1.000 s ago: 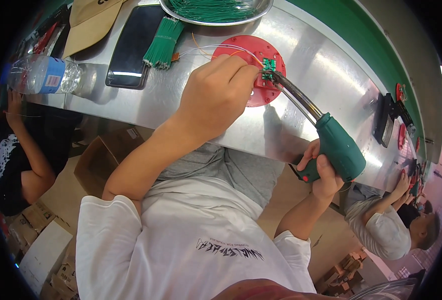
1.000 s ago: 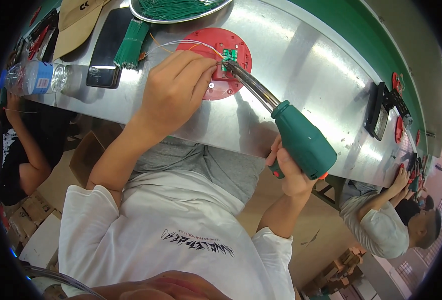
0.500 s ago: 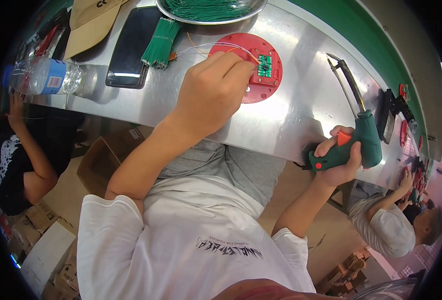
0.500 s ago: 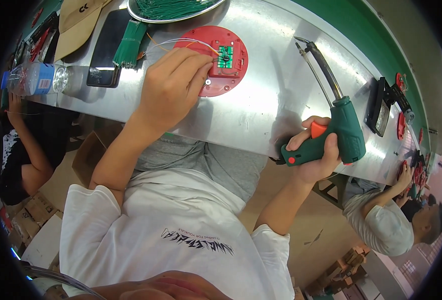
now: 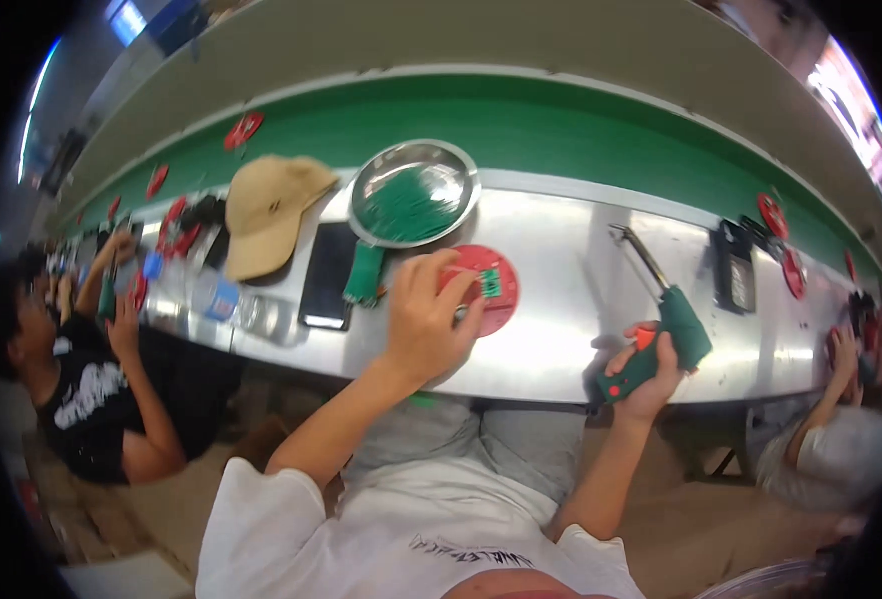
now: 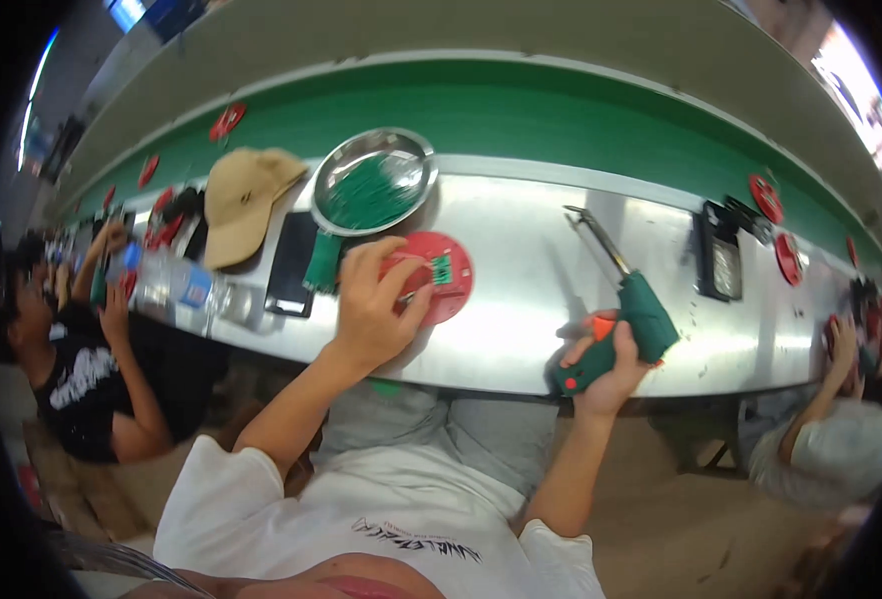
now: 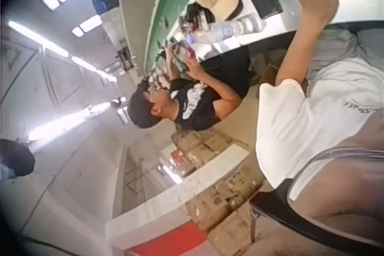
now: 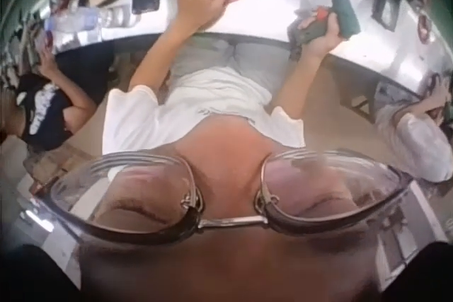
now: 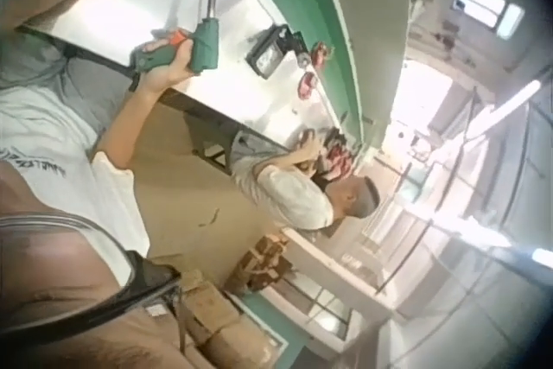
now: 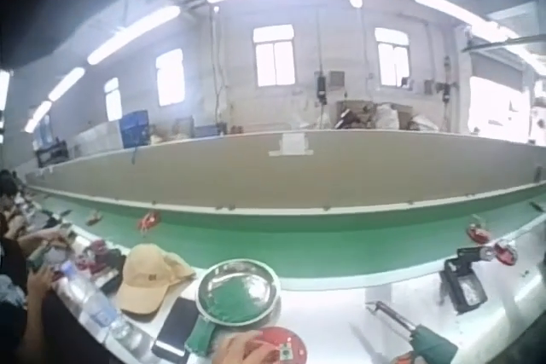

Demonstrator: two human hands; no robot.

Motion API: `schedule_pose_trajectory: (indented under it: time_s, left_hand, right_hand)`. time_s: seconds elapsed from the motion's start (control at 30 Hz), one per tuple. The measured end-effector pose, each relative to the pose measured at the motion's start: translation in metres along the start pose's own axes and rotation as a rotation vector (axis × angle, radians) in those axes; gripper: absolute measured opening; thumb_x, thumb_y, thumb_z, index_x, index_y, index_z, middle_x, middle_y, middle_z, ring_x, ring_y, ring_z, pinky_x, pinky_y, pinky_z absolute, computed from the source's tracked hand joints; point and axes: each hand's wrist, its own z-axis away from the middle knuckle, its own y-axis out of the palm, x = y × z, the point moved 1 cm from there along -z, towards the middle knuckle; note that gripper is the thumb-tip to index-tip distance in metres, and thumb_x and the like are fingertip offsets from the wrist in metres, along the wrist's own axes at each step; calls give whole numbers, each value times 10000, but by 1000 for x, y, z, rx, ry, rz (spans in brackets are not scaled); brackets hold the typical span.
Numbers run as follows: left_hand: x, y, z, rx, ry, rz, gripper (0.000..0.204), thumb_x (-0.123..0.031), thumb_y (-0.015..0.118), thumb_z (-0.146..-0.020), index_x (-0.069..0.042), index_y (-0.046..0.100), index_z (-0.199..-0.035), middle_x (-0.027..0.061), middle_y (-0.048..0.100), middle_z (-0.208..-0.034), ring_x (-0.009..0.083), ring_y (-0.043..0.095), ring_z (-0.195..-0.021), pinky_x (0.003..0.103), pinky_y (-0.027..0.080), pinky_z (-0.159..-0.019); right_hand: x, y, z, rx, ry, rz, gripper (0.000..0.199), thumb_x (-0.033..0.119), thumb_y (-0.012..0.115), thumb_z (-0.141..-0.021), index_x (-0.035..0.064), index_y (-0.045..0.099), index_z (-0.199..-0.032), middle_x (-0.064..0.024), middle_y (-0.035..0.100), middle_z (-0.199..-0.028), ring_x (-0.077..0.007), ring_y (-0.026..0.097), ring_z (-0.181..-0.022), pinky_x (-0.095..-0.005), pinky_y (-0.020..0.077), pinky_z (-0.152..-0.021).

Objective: Soldering wires onto a printed circuit board at an electronics assembly station.

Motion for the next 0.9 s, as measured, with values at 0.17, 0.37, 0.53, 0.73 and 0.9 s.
schedule_pose_trajectory:
  time_s: [0.17,0.37,0.53,0.73,0.9]
  left_hand:
    - [-1,-14,-31,562,139,-68,601,-216,822,-693,-54,619,-1235,159,553,-1303,364,463,-1236,489,353,-1039]
    - [-30,-14,-72,873,387,174,540,-136,786,-672,-65,630,-1184,149,624,-1149,344,547,-1140,442,372,-996]
    - [-30,10,-99,29,332,-277,433,-31,723,-706,-37,654,-1134,176,650,-1117,367,597,-1071,447,399,-993]
    - [-72,41,21,363,304,-228,356,-47,627,-780,17,638,-1130,214,643,-1151,416,578,-1125,508,433,-984]
    - [-86,44,57,193,238,-82,274,-69,605,-761,-8,697,-1012,175,675,-1174,362,632,-1107,473,501,-937]
  right_hand:
    - [-1,-8,-4,-123,-69,-72,303,284,542,-967,-16,580,-992,-142,650,-806,-187,547,-437,-322,468,-410]
    - [5,5,-8,-211,-58,-208,272,240,569,-946,-29,584,-983,-169,653,-814,-205,575,-441,-337,475,-401]
    - [11,-3,-4,-257,-94,-265,275,230,571,-939,-40,576,-993,-188,637,-833,-222,571,-427,-335,468,-398]
    - [9,-4,-4,-233,-108,-242,277,221,533,-955,-48,576,-1001,-187,639,-819,-213,569,-424,-323,465,-397]
    - [4,-17,-5,-197,-182,-138,346,296,442,-988,-26,569,-996,-143,638,-818,-180,553,-451,-322,484,-482]
